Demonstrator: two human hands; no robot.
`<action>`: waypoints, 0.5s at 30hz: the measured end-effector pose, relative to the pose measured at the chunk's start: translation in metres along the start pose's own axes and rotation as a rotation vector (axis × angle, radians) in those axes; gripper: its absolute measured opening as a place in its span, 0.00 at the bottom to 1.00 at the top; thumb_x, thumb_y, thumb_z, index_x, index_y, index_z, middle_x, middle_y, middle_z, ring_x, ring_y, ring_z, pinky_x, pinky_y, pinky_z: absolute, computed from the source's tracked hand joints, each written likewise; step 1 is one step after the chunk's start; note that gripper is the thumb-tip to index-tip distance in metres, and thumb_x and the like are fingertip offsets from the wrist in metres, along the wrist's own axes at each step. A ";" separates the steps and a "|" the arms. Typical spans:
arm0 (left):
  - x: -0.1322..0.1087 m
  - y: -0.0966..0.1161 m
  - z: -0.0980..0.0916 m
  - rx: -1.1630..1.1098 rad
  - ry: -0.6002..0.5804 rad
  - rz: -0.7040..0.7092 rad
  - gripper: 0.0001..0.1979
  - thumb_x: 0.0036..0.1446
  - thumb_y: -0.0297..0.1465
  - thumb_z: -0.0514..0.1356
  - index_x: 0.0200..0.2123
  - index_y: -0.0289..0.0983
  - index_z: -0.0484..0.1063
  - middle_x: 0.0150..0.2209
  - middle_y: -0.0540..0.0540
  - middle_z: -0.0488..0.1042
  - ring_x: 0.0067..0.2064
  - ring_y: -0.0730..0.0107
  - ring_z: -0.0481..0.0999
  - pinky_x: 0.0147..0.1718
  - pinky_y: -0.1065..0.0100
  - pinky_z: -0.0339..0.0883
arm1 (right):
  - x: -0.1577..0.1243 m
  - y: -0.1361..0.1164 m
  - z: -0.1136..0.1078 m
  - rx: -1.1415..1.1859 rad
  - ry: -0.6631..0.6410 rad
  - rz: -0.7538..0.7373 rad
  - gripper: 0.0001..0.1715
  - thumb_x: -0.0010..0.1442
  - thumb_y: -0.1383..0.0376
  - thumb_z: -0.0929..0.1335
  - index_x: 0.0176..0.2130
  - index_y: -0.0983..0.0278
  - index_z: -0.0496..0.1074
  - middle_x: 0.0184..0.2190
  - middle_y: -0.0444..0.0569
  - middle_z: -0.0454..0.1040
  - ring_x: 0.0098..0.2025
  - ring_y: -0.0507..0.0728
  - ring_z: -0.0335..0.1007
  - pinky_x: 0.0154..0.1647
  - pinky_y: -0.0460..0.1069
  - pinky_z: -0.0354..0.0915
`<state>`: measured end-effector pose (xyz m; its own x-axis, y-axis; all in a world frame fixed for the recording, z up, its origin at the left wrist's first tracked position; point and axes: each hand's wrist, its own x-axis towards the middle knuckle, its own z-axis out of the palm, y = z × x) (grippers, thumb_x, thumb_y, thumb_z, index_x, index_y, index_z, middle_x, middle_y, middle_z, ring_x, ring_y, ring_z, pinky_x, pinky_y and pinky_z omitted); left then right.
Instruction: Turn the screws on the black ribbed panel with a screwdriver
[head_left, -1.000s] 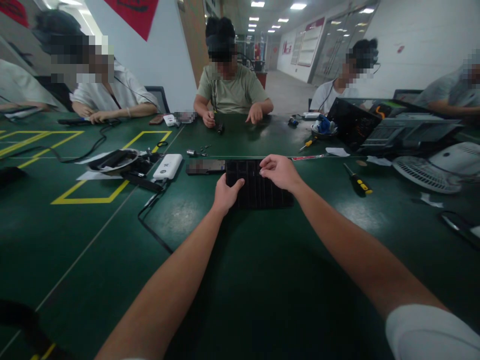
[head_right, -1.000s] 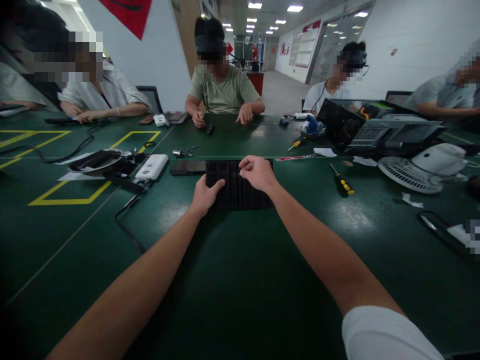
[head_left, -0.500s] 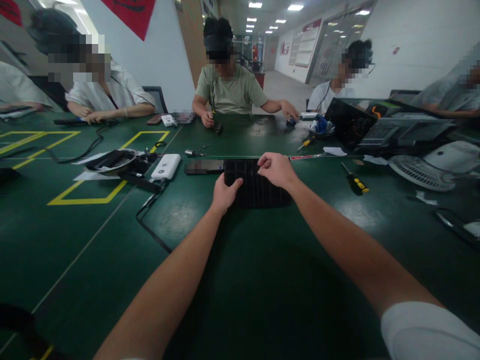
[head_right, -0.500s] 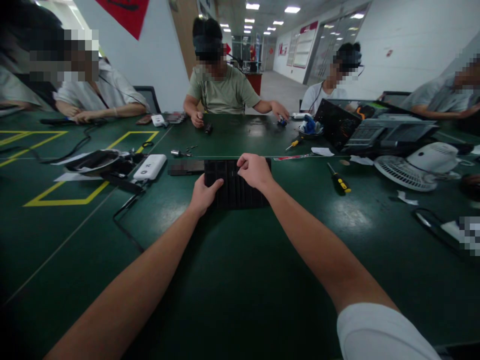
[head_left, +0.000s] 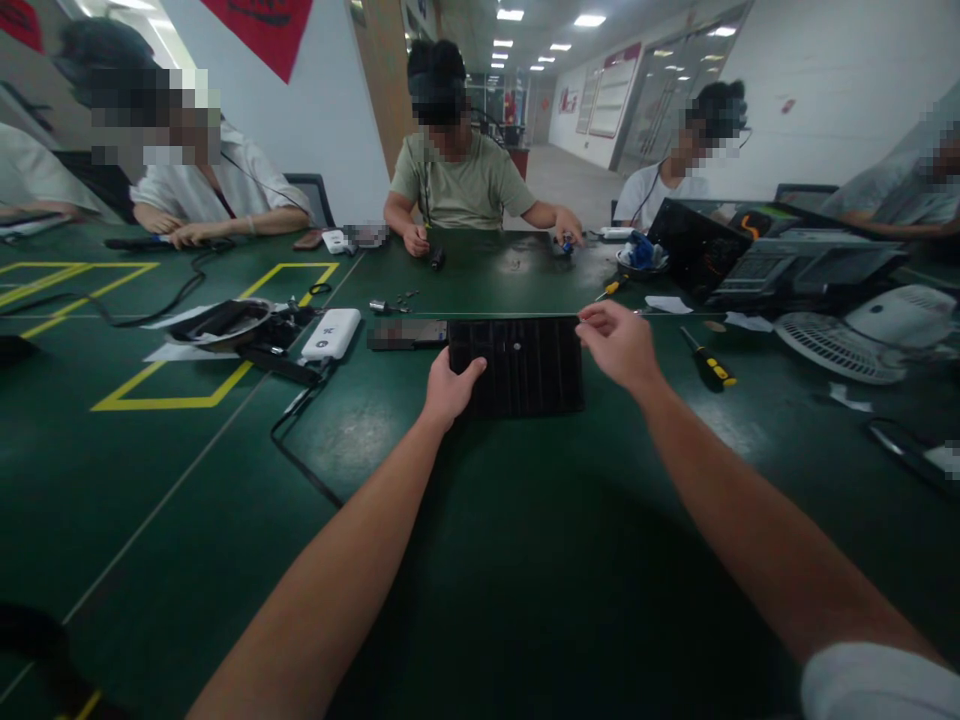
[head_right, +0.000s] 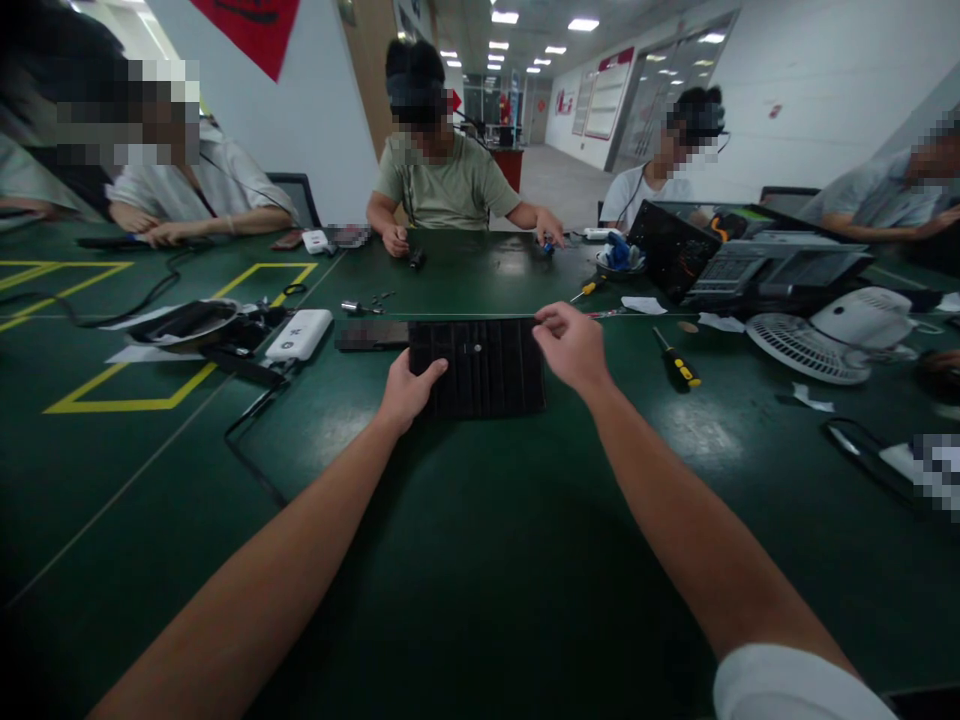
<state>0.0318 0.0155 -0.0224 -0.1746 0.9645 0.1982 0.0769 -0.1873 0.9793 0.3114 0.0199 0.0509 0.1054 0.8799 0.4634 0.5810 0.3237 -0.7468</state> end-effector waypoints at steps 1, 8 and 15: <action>0.000 0.000 0.000 -0.001 0.002 0.000 0.16 0.57 0.31 0.72 0.49 0.37 0.80 0.51 0.38 0.86 0.53 0.50 0.86 0.59 0.45 0.78 | -0.001 0.014 -0.018 -0.114 0.094 0.013 0.13 0.59 0.61 0.71 0.44 0.61 0.79 0.37 0.51 0.83 0.37 0.61 0.79 0.44 0.58 0.75; -0.001 -0.002 -0.002 0.004 0.006 -0.008 0.18 0.57 0.32 0.73 0.50 0.38 0.80 0.51 0.38 0.86 0.53 0.50 0.86 0.60 0.45 0.78 | -0.034 0.123 -0.125 -0.809 0.271 0.310 0.38 0.63 0.52 0.69 0.67 0.66 0.73 0.70 0.78 0.67 0.70 0.84 0.63 0.63 0.75 0.62; 0.007 0.006 -0.001 0.014 0.009 -0.060 0.17 0.54 0.32 0.74 0.47 0.38 0.81 0.49 0.39 0.86 0.51 0.50 0.86 0.60 0.44 0.78 | -0.035 0.156 -0.127 -0.794 0.074 0.575 0.30 0.68 0.57 0.66 0.61 0.72 0.75 0.61 0.82 0.72 0.63 0.81 0.70 0.59 0.69 0.66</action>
<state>0.0299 0.0214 -0.0150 -0.1885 0.9722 0.1392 0.0797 -0.1262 0.9888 0.5010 -0.0042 -0.0212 0.5765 0.7974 0.1786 0.7962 -0.4989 -0.3423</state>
